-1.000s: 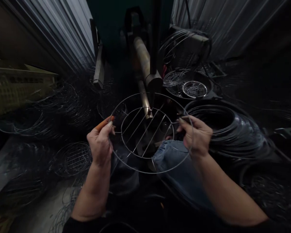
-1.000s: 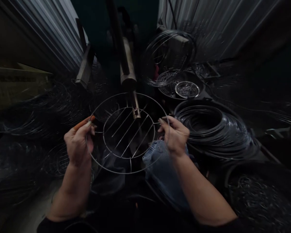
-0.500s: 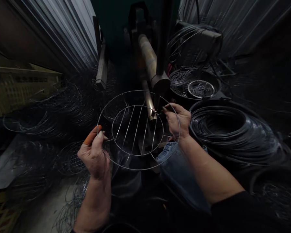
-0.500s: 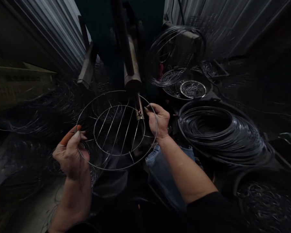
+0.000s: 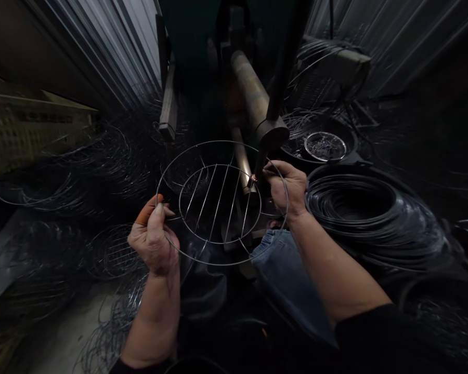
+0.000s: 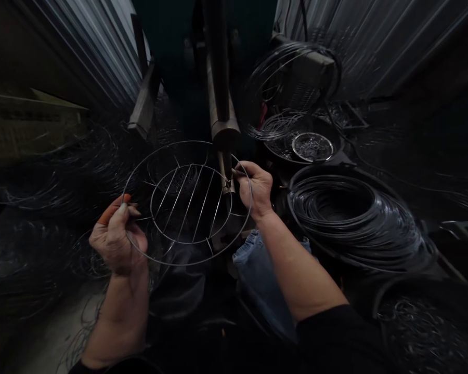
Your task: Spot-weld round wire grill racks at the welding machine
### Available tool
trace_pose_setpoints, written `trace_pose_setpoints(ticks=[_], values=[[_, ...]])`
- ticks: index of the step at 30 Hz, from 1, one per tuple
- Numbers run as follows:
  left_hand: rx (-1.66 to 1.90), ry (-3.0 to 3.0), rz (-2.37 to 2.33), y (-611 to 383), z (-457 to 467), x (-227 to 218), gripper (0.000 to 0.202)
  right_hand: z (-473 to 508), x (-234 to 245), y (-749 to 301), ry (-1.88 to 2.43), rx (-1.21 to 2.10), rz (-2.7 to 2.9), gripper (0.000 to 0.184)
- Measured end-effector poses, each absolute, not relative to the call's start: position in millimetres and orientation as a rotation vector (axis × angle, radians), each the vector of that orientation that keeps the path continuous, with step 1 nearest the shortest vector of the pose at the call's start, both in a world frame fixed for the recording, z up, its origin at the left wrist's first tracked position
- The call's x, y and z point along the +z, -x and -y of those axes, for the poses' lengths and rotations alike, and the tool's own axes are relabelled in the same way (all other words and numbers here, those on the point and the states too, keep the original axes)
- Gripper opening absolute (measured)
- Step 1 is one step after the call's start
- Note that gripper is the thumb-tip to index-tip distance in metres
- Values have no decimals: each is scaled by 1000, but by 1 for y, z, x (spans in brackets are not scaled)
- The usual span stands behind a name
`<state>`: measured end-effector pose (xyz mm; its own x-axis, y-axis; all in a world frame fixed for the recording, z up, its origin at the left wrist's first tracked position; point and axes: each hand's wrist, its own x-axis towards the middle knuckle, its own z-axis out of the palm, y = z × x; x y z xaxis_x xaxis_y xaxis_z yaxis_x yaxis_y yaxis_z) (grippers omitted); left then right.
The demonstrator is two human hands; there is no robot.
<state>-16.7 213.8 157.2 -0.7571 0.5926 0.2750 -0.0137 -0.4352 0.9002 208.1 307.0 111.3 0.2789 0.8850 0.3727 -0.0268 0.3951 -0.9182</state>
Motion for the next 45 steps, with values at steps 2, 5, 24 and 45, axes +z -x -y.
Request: trace_pose_setpoints(ticks=[2,5,24,45], values=[[2240,-817,-1379,16,-216,158,13,-311,109,-208,951,775,1111,15],[2249,-809,-1359,15,-217,159,13,-315,107,-208,932,762,1111,14],[2248,-719,-1318,11,-217,157,13,-321,106,-213,921,761,1172,21],[2149,-836,-1427,19,-207,153,17,-328,113,-211,962,796,1146,26]])
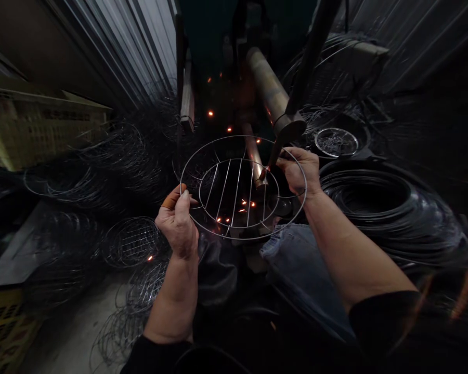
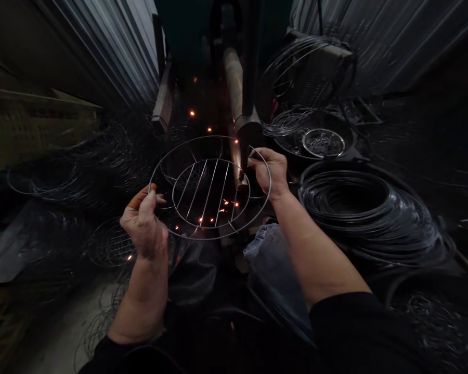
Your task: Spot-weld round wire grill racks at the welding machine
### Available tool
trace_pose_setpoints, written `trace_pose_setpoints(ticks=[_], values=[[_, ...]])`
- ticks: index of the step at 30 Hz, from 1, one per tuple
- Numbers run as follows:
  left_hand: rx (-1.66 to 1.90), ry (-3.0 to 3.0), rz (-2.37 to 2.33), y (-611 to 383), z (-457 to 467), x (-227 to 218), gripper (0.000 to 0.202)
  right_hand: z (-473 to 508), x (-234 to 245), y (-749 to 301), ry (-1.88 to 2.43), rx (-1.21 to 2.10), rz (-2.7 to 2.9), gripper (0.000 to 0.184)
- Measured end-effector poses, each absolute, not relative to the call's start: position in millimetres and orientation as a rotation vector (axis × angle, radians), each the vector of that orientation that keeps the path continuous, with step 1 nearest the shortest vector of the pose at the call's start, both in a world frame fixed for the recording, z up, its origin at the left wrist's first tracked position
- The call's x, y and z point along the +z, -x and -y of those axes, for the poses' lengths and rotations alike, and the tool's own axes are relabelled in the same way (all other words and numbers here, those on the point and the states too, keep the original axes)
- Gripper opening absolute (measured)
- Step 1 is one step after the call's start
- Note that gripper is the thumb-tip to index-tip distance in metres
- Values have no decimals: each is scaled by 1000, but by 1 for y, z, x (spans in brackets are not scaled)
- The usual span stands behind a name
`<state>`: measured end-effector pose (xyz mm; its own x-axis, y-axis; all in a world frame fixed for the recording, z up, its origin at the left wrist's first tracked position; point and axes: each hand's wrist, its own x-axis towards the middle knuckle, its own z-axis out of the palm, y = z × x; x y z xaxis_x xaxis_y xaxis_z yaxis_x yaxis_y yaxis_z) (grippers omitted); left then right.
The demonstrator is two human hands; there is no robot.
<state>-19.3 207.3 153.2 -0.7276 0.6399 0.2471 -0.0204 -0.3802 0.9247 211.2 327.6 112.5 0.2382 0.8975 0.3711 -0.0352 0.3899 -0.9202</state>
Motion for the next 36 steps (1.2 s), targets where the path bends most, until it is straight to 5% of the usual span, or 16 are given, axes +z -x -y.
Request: trace_pose_setpoints(ticks=[8,14,24,36], values=[[1947,-864,-1272,59,-259,159,31,-255,123,-244,992,1077,1089,36],[1609,-996,-1264,61,-287,174,14,-204,117,-238,1051,1059,913,30],[2043,-914,-1342,19,-215,170,16,-238,110,-219,1040,872,817,27],[2168,-905,-1428,10,-215,171,14,-288,111,-208,1105,432,1066,15]])
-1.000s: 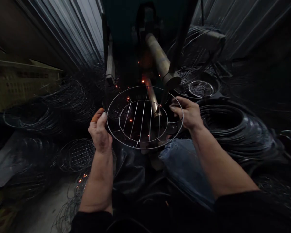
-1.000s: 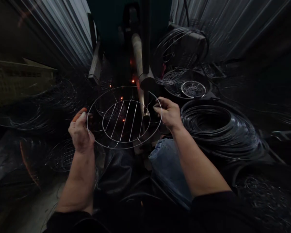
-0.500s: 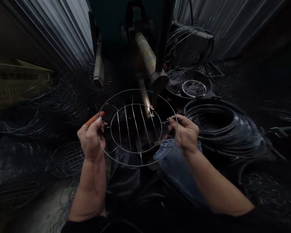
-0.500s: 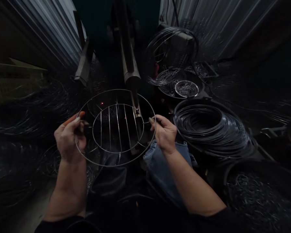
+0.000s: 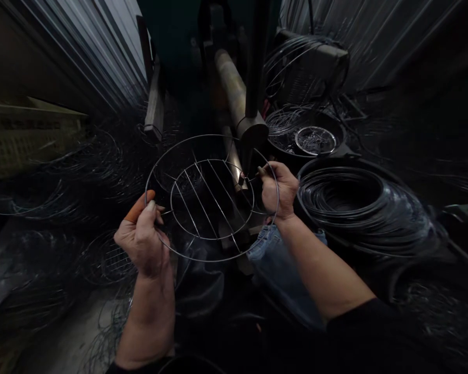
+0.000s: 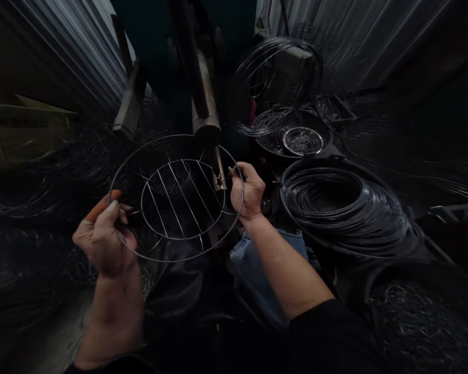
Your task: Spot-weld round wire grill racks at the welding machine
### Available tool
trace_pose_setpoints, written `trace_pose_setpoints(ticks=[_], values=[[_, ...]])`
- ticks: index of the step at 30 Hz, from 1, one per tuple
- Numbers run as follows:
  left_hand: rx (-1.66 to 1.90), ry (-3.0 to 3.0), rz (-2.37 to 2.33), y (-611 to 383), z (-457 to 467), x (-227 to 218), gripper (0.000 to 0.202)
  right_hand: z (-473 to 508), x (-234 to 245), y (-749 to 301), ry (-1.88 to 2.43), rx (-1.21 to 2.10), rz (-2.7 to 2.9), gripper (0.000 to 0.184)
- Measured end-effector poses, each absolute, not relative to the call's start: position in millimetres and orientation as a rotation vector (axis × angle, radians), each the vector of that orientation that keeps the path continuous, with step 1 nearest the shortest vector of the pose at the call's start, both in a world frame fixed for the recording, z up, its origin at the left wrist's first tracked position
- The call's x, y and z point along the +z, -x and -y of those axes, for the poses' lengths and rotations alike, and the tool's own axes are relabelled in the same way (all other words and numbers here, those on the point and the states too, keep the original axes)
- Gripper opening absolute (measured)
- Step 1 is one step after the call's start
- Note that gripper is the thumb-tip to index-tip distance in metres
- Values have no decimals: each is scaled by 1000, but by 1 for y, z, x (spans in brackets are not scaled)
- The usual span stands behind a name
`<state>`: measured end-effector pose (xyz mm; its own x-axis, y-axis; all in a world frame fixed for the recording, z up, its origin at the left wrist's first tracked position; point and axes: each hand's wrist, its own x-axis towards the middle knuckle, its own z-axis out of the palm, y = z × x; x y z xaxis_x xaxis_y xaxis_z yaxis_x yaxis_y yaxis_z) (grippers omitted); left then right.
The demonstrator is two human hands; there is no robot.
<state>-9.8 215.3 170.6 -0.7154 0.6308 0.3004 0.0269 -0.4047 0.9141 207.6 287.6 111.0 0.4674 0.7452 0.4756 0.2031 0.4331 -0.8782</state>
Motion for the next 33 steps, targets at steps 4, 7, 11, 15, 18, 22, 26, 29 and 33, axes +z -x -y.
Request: trace_pose_setpoints(ticks=[4,7,11,15,18,22,26,29,33], values=[[2172,-883,-1434,15,-220,167,14,-294,112,-204,1106,457,1093,17],[2173,-883,-1425,16,-223,164,14,-301,107,-204,1096,475,1101,19],[2176,-865,-1412,18,-226,160,13,-308,104,-203,1100,526,1086,23],[2146,-840,-1409,19,-223,154,12,-310,107,-204,1061,577,1064,24],[2126,-818,-1409,17,-214,150,14,-296,114,-212,1047,732,1026,23],[2048,-819,-1429,24,-213,150,22,-255,123,-230,989,1038,1027,24],[1926,-762,-1352,48,-249,155,32,-220,127,-238,930,1160,1069,30],[1704,-792,-1223,63,-280,158,33,-211,127,-230,966,1065,1037,24],[1644,-869,-1139,58,-280,160,26,-213,124,-219,1046,875,928,16]])
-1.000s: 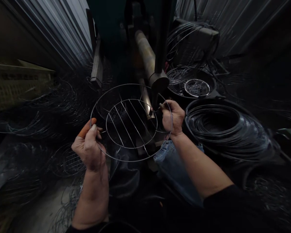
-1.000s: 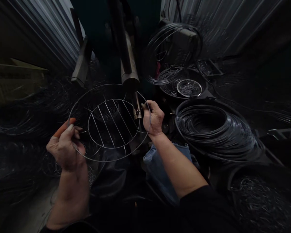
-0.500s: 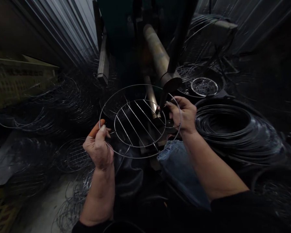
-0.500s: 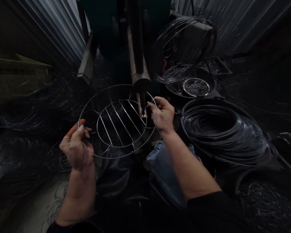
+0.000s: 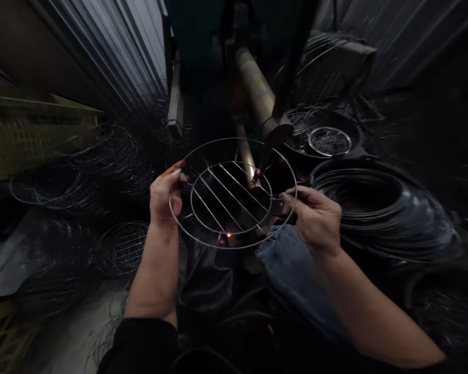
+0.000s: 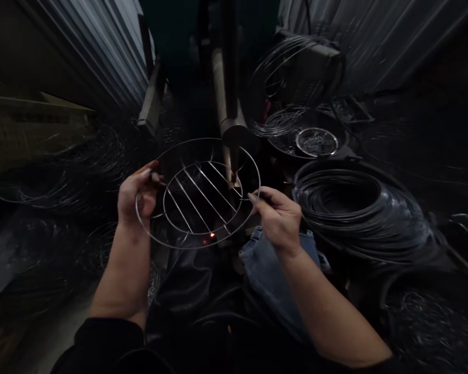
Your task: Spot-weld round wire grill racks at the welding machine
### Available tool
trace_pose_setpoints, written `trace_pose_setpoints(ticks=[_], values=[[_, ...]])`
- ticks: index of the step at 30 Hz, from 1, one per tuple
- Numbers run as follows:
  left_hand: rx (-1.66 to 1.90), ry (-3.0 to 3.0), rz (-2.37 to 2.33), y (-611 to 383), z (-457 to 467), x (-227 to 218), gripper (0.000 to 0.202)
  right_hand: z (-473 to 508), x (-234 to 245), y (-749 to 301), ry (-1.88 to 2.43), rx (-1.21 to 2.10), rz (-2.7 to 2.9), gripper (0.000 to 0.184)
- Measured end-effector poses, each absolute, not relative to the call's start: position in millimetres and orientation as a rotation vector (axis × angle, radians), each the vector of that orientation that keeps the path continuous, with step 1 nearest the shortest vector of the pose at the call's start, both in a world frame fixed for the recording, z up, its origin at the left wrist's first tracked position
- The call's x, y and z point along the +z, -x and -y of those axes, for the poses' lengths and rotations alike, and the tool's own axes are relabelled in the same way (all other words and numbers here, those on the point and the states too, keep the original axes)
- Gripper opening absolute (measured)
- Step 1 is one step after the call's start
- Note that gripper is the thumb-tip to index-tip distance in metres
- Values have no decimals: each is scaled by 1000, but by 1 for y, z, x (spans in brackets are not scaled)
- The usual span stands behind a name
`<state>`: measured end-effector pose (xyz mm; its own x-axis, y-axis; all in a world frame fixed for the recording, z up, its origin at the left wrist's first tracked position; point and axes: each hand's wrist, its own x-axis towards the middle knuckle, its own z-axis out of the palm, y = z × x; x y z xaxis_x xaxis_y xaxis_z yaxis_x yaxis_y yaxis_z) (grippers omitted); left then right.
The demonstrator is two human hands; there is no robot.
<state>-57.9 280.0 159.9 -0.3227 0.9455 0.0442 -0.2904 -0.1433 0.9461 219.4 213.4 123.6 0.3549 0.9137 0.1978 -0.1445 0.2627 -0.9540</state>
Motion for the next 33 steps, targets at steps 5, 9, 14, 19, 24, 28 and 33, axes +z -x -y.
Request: trace_pose_setpoints(ticks=[5,9,14,19,24,28,33], values=[[1926,-858,-1240,34,-240,165,20,-232,118,-217,1034,890,786,27],[2093,-891,-1279,21,-226,170,11,-256,112,-211,999,756,828,29],[2194,-900,-1371,15,-227,171,13,-282,106,-203,1026,631,862,25],[2216,-851,-1453,17,-229,168,15,-302,103,-202,1025,610,977,20],[2248,-789,-1485,15,-227,167,18,-316,103,-201,1015,648,1025,23],[2237,-755,-1479,10,-223,168,19,-320,102,-200,1021,637,1016,24],[2263,-734,-1440,9,-221,164,15,-323,103,-198,984,670,991,23]])
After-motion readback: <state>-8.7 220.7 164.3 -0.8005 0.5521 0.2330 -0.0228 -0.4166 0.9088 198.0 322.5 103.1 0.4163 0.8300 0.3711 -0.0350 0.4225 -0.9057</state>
